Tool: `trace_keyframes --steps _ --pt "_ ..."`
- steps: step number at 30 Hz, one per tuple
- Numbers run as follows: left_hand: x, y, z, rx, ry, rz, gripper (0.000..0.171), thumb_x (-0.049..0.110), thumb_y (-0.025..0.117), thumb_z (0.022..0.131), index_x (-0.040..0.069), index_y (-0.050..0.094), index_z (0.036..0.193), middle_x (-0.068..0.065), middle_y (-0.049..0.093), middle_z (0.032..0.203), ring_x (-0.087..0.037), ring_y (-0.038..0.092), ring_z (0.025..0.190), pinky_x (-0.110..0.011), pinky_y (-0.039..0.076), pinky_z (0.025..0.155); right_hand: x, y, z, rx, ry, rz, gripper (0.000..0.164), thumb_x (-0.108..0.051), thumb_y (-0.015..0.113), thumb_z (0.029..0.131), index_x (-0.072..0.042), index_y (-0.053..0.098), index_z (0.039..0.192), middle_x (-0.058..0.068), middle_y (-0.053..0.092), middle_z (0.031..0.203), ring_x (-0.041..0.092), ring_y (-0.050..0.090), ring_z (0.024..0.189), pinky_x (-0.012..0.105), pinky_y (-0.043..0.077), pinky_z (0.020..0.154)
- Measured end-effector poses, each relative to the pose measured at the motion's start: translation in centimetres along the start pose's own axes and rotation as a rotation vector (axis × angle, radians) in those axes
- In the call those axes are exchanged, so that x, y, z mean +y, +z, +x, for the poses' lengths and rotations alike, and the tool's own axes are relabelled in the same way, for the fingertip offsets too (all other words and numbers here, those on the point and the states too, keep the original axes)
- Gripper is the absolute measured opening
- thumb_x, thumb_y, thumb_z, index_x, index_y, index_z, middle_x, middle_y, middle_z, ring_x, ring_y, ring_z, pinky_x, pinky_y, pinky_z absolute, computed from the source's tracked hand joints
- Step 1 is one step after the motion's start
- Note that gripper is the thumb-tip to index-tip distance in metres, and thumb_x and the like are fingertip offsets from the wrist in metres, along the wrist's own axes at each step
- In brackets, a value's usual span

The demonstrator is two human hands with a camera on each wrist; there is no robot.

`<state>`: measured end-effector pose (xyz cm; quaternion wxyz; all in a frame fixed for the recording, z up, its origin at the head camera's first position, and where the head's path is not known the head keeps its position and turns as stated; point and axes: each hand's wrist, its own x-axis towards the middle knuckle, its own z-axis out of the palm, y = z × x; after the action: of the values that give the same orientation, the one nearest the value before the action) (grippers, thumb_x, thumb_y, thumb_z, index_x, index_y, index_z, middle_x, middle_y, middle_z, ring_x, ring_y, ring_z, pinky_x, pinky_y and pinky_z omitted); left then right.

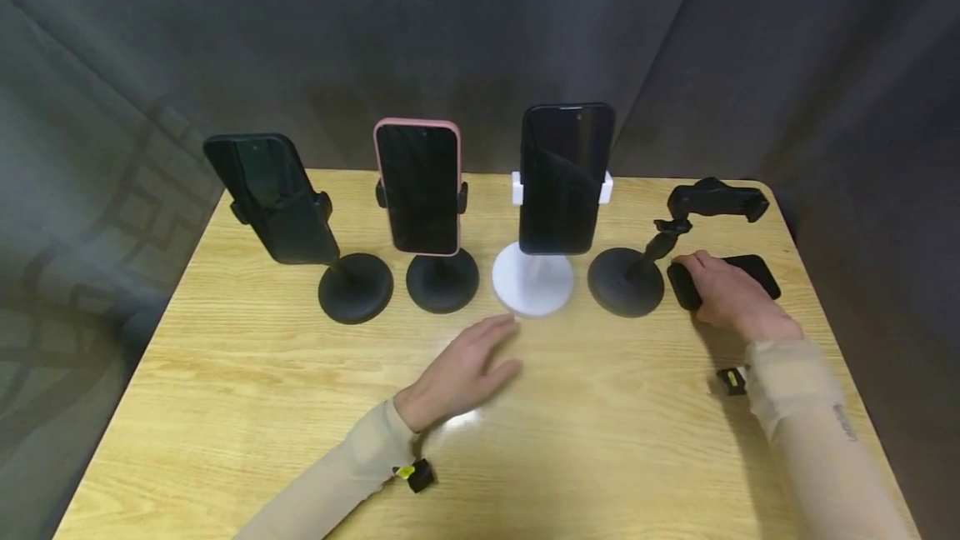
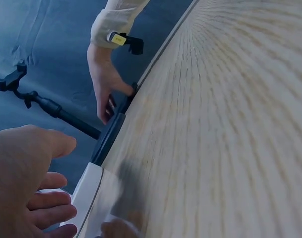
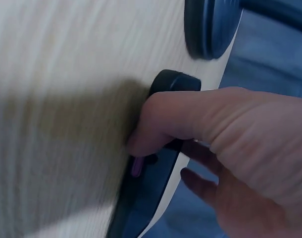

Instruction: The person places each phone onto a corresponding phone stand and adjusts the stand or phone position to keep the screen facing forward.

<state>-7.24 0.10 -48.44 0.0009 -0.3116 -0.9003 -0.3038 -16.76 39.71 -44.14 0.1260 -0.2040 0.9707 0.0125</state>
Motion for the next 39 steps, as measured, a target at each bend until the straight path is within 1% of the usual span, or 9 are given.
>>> trace_keyframes --steps 5,10,13,17,20,25,31,35,39 --pt "0.1 0.1 -0.3 -0.007 -0.001 0.002 0.056 0.04 0.051 0.094 0.004 0.048 0.137 -0.013 0.047 0.141 -0.021 0.042 0.128 -0.035 0.034 0.108 -1.7 0.2 -1.1 -0.039 0.006 -0.007 0.077 -0.002 0.081 0.057 0.008 0.039 0.122 0.026 0.049 0.107 0.04 0.051 0.095 0.056 0.047 0.078" --pt "0.1 0.1 -0.7 -0.019 0.008 0.021 0.055 0.039 0.051 0.094 0.004 0.049 0.136 -0.013 0.047 0.141 -0.022 0.042 0.128 -0.035 0.034 0.108 -3.8 0.3 -2.1 -0.09 0.016 -0.063 0.071 -0.008 0.081 0.061 0.012 0.038 0.114 0.034 0.044 0.112 0.047 0.047 0.099 0.057 0.046 0.079" --pt "0.0 0.0 -0.7 -0.017 0.014 0.03 0.055 0.04 0.05 0.094 0.004 0.049 0.136 -0.013 0.047 0.141 -0.022 0.042 0.128 -0.035 0.034 0.108 -5.0 0.4 -2.5 -0.127 0.039 -0.055 0.071 -0.006 0.08 0.062 0.013 0.035 0.114 0.036 0.04 0.116 0.05 0.043 0.102 0.059 0.044 0.081" --pt "-0.1 -0.4 -0.5 -0.02 0.014 0.03 0.056 0.041 0.05 0.095 0.004 0.049 0.136 -0.012 0.046 0.142 -0.021 0.042 0.128 -0.034 0.033 0.108 -6.9 0.4 -3.1 -0.15 0.04 -0.046 0.067 -0.001 0.076 0.061 0.011 0.035 0.112 0.032 0.041 0.111 0.048 0.043 0.098 0.056 0.045 0.075" --pt "-0.1 -0.7 -0.4 -0.022 0.013 0.022 0.056 0.041 0.049 0.095 0.004 0.049 0.136 -0.013 0.046 0.142 -0.021 0.041 0.129 -0.034 0.033 0.108 -8.5 0.5 -3.6 -0.14 0.011 -0.049 0.063 0.001 0.074 0.059 0.009 0.037 0.109 0.029 0.042 0.108 0.046 0.044 0.095 0.053 0.047 0.071" --pt "0.0 -0.8 -0.4 -0.021 0.015 0.008 0.055 0.04 0.05 0.095 0.004 0.049 0.136 -0.013 0.046 0.142 -0.021 0.042 0.128 -0.035 0.034 0.108 -11.0 0.4 -4.1 -0.13 -0.028 -0.014 0.066 0.004 0.075 0.055 0.008 0.039 0.109 0.03 0.041 0.112 0.047 0.043 0.1 0.053 0.048 0.071" --pt "0.0 -0.7 -0.5 -0.018 0.011 -0.001 0.055 0.039 0.051 0.094 0.004 0.049 0.136 -0.012 0.047 0.141 -0.021 0.042 0.128 -0.034 0.034 0.108 -13.3 0.2 -4.5 -0.093 -0.093 0.037 0.059 0.004 0.074 0.053 0.002 0.041 0.101 0.018 0.041 0.101 0.037 0.043 0.09 0.044 0.047 0.068" --pt "0.0 -0.8 -0.6 -0.018 0.004 -0.008 0.055 0.039 0.052 0.094 0.004 0.049 0.136 -0.012 0.046 0.142 -0.021 0.042 0.128 -0.035 0.034 0.108 -14.3 0.1 -4.5 -0.04 -0.157 0.072 0.064 -0.002 0.079 0.05 0.001 0.045 0.104 0.017 0.045 0.103 0.036 0.046 0.094 0.045 0.049 0.07" --pt "0.0 -1.1 -0.6 -0.012 -0.008 -0.024 0.054 0.039 0.051 0.094 0.005 0.05 0.136 -0.012 0.047 0.141 -0.021 0.043 0.127 -0.035 0.034 0.108 -15.1 0.2 -4.2 -0.008 -0.234 0.142 0.068 -0.012 0.081 0.051 -0.002 0.049 0.111 0.015 0.049 0.11 0.032 0.047 0.099 0.045 0.05 0.076"
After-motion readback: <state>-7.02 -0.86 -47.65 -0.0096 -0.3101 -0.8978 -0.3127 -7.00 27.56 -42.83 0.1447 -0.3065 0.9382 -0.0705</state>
